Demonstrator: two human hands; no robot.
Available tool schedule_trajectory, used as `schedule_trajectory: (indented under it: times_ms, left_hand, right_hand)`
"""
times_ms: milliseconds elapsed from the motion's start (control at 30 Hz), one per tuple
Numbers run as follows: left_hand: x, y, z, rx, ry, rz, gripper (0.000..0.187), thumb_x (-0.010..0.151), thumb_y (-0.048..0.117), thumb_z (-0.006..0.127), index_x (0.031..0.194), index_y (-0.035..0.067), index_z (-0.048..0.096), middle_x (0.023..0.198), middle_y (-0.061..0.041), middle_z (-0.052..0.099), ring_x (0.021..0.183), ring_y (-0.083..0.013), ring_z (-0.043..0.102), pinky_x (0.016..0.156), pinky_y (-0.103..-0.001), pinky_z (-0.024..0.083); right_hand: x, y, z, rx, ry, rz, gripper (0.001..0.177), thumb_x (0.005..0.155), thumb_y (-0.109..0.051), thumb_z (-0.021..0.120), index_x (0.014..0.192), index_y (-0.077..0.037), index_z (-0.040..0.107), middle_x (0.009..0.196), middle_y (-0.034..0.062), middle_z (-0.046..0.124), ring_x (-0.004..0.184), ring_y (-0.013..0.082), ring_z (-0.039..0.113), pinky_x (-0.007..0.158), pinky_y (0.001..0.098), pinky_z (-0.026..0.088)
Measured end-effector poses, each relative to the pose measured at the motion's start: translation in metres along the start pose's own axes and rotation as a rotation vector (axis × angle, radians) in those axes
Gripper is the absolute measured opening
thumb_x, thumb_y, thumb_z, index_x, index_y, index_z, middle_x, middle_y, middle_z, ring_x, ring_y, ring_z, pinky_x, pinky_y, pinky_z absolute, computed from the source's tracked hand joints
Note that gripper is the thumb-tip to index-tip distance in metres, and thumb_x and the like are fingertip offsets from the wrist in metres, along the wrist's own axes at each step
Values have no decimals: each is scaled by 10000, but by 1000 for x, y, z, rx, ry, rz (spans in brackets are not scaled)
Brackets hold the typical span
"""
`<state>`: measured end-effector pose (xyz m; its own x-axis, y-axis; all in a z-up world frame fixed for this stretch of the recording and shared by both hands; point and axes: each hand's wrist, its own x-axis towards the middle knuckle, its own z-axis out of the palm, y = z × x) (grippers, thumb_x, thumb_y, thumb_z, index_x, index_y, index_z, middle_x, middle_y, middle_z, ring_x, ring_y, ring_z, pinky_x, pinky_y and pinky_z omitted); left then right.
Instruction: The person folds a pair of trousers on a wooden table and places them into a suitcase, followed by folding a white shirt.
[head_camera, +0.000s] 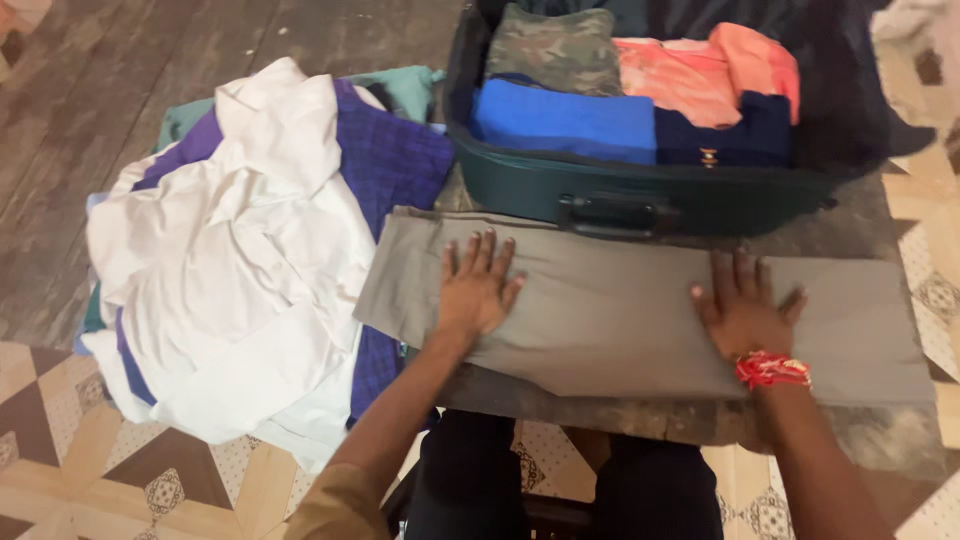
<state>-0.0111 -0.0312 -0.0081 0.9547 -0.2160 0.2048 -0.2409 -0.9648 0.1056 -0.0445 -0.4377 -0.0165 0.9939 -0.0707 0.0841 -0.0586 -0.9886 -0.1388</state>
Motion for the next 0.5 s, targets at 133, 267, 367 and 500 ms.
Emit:
schedule_trajectory:
  times_ms: [133,267,367,500]
  left_hand:
    - [2,-12,0,-126,-63,39,698,980,631,403,1570,260,391,1641,-98,334,1520,-329,283,1200,-647,133]
    - [10,-22,-9,-135,-16,75,678,1005,621,388,1579,260,396,1646,-84,337,1509,-338,290,1199,-668,125]
    - [21,-24,-18,-63,-144,64,683,982,642,373,1565,287,387,1652,-38,329,1513,-301,289,1176,-704,122]
    - [38,-38,-17,-9,-218,115,685,1005,648,311,1594,298,311,1685,9,276,1536,-254,282,1174,-703,161]
  right_hand:
    - [-7,15,-17,-89,0,39,808,927,-749,222,1606,-311,201,1701,51,154,1537,333,144,1114,744,52]
    - [-10,42,-34,-67,-23,209,862,909,-791,205,1629,-319,167,1690,63,149,1526,350,137,1130,719,71]
    - [-13,47,-24,-80,55,212,845,944,-787,235,1637,-303,219,1699,82,179,1538,371,150,1152,723,72]
    - [-13,54,-12,-100,105,222,815,969,-762,247,1635,-294,254,1713,72,191,1560,358,156,1181,718,57]
